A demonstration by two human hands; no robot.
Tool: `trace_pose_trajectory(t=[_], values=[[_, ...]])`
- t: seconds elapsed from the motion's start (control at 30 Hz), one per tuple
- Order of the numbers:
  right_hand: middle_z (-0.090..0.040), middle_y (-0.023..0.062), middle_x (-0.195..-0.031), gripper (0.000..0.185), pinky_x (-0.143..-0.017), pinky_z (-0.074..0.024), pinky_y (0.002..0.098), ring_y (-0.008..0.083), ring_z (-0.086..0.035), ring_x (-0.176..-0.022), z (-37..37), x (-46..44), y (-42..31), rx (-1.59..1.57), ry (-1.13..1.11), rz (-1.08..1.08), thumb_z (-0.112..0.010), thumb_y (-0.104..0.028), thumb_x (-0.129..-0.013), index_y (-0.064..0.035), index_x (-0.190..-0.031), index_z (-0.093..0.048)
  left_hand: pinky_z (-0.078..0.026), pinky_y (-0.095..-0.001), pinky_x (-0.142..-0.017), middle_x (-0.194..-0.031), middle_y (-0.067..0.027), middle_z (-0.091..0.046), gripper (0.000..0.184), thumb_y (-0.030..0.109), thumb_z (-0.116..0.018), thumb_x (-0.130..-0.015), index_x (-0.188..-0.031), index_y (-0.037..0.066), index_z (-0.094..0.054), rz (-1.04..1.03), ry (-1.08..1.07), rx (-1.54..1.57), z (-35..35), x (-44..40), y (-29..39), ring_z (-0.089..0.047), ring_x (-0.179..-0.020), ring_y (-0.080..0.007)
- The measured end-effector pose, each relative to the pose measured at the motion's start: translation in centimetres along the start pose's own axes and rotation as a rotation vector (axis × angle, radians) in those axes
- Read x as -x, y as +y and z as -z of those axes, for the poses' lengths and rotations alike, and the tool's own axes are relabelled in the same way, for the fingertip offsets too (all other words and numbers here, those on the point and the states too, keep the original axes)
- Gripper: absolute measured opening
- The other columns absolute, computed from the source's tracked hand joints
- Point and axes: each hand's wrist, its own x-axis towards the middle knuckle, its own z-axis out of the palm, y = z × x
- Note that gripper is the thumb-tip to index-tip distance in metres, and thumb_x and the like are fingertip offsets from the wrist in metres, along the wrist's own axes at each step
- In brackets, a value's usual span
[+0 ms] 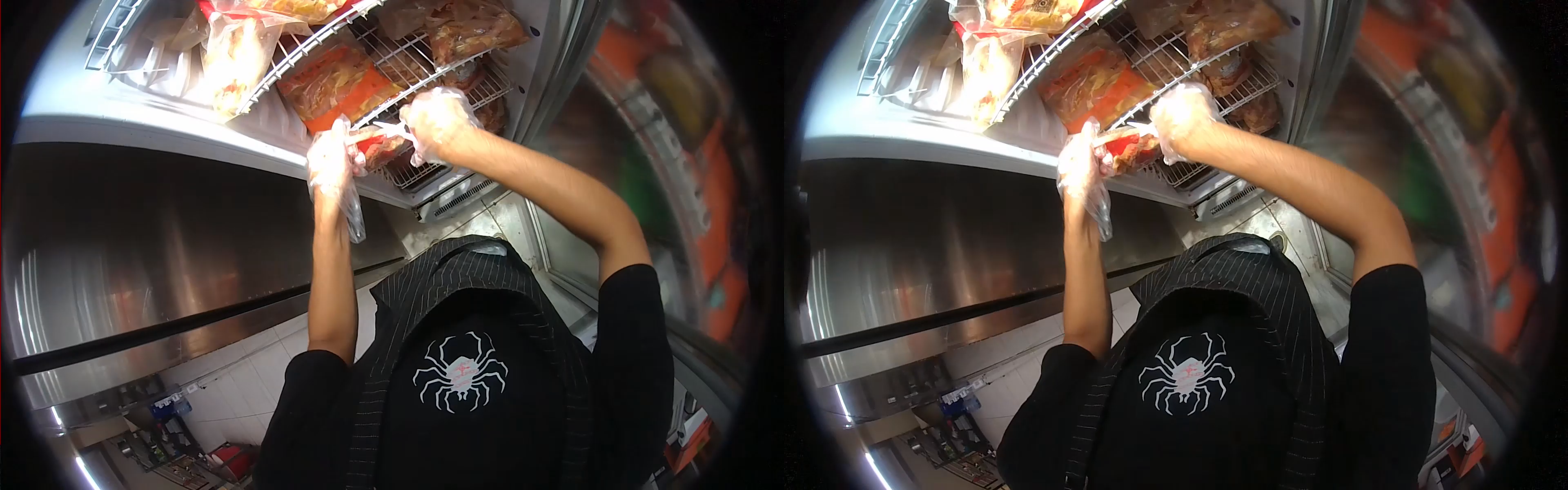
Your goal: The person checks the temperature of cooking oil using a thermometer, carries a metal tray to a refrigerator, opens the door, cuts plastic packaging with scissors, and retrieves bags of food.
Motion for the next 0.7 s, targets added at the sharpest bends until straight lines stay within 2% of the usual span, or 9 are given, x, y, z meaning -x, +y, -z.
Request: trace_pose_trajectory(t=[0.17, 0.23, 0.27, 0.3, 0.37, 0.43, 0.5, 0.63, 0.7], values=[[-0.065, 0.0079, -0.078, 0.027, -0.066, -0.0507, 0.0365, 0.0252, -0.063, -0.077, 0.7, -3.5, 0.7, 0.169, 0.017, 0.093, -0.073, -0.030, -0.060, -0.0117, -0.079, -0.067, -0.037, -0.0287, -0.038, -0.051, -0.0024, -0.045, 0.031, 0.031, -0.053, -0.088, -0.071, 0.006, -0.049, 0.086, -0.042, -0.161, 0.3, -1.1, 1.9, -0.048, -0.043, -0.0156], [-0.065, 0.0078, -0.075, 0.018, -0.065, -0.0505, 0.0366, 0.0254, -0.063, -0.075, 0.8, -3.8, 0.9, 0.141, 0.077, 0.088, -0.070, -0.025, -0.062, -0.0124, -0.075, -0.068, -0.044, -0.0316, -0.051, -0.052, -0.0030, -0.046, 0.035, 0.036, -0.056, -0.086, -0.075, 0.003, -0.052, -0.328, -0.038, -0.691, 1.1, -2.2, 1.1, -0.051, -0.050, -0.0187], [-0.066, 0.0078, -0.079, 0.021, -0.067, -0.0507, 0.0356, 0.0240, -0.064, -0.077, 1.3, -3.6, 1.0, 0.115, 0.052, 0.083, -0.070, -0.022, -0.063, -0.0118, -0.081, -0.068, -0.046, -0.0322, -0.064, -0.060, -0.0062, -0.052, 0.035, 0.036, -0.064, -0.080, -0.081, 0.002, -0.054, -0.259, 0.036, -0.662, 0.5, -0.4, 1.8, -0.056, -0.064, -0.0210], [-0.067, 0.0078, -0.083, 0.025, -0.068, -0.0510, 0.0346, 0.0226, -0.064, -0.079, 1.7, -3.5, 1.1, 0.088, 0.026, 0.076, -0.070, -0.019, -0.063, -0.0112, -0.086, -0.069, -0.046, -0.0311, -0.065, -0.070, -0.0075, -0.053, 0.037, 0.032, -0.074, -0.072, -0.088, 0.004, -0.054, -0.608, 0.076, -0.662, 0.8, -0.8, 0.4, -0.057, -0.070, -0.0201], [-0.067, 0.0078, -0.083, 0.023, -0.070, -0.0507, 0.0338, 0.0221, -0.064, -0.081, 2.1, -3.2, 1.1, 0.080, 0.019, 0.077, -0.069, -0.016, -0.063, -0.0106, -0.086, -0.069, -0.046, -0.0308, -0.066, -0.076, -0.0070, -0.053, 0.047, 0.025, -0.079, -0.065, -0.099, 0.005, -0.054, -0.958, 0.137, -0.505, 0.5, -1.2, -1.0, -0.055, -0.073, -0.0193], [-0.066, 0.0075, -0.083, 0.022, -0.071, -0.0505, 0.0335, 0.0224, -0.064, -0.082, 2.5, -2.8, 0.9, 0.137, -0.012, 0.099, -0.068, -0.015, -0.064, -0.0109, -0.086, -0.069, -0.047, -0.0310, -0.066, -0.071, -0.0058, -0.051, 0.060, 0.021, -0.081, -0.061, -0.110, 0.003, -0.052, -0.923, 0.104, -0.506, 0.5, -0.7, -0.6, -0.053, -0.068, -0.0198], [-0.066, 0.0069, -0.083, 0.022, -0.071, -0.0504, 0.0339, 0.0224, -0.064, -0.082, 2.4, -3.0, 1.0, 0.136, -0.002, 0.088, -0.067, -0.015, -0.064, -0.0124, -0.086, -0.069, -0.048, -0.0304, -0.069, -0.076, -0.0071, -0.055, 0.072, 0.019, -0.080, -0.061, -0.121, 0.002, -0.045, -0.720, 0.009, -0.838, 0.3, -0.5, 0.8, -0.058, -0.073, -0.0204], [-0.067, 0.0055, -0.083, 0.026, -0.071, -0.0501, 0.0353, 0.0223, -0.064, -0.081, 2.5, -2.8, 0.9, 0.135, 0.020, 0.111, -0.073, -0.021, -0.061, -0.0165, -0.086, -0.070, -0.047, -0.0317, -0.073, -0.084, -0.0114, -0.064, 0.021, 0.014, -0.062, -0.076, -0.095, 0.005, -0.065, -0.733, -0.254, -0.883, 2.1, -3.5, 0.7, -0.062, -0.079, -0.0238], [-0.067, 0.0055, -0.082, 0.029, -0.071, -0.0500, 0.0355, 0.0222, -0.064, -0.080, 3.6, -2.2, 0.5, 0.165, -0.027, 0.129, -0.076, -0.025, -0.059, -0.0168, -0.086, -0.070, -0.046, -0.0333, -0.075, -0.081, -0.0126, -0.064, 0.014, 0.009, -0.055, -0.077, -0.081, 0.006, -0.069, -0.803, -0.259, -0.841, 2.0, -3.8, 0.7, -0.061, -0.077, -0.0264]])
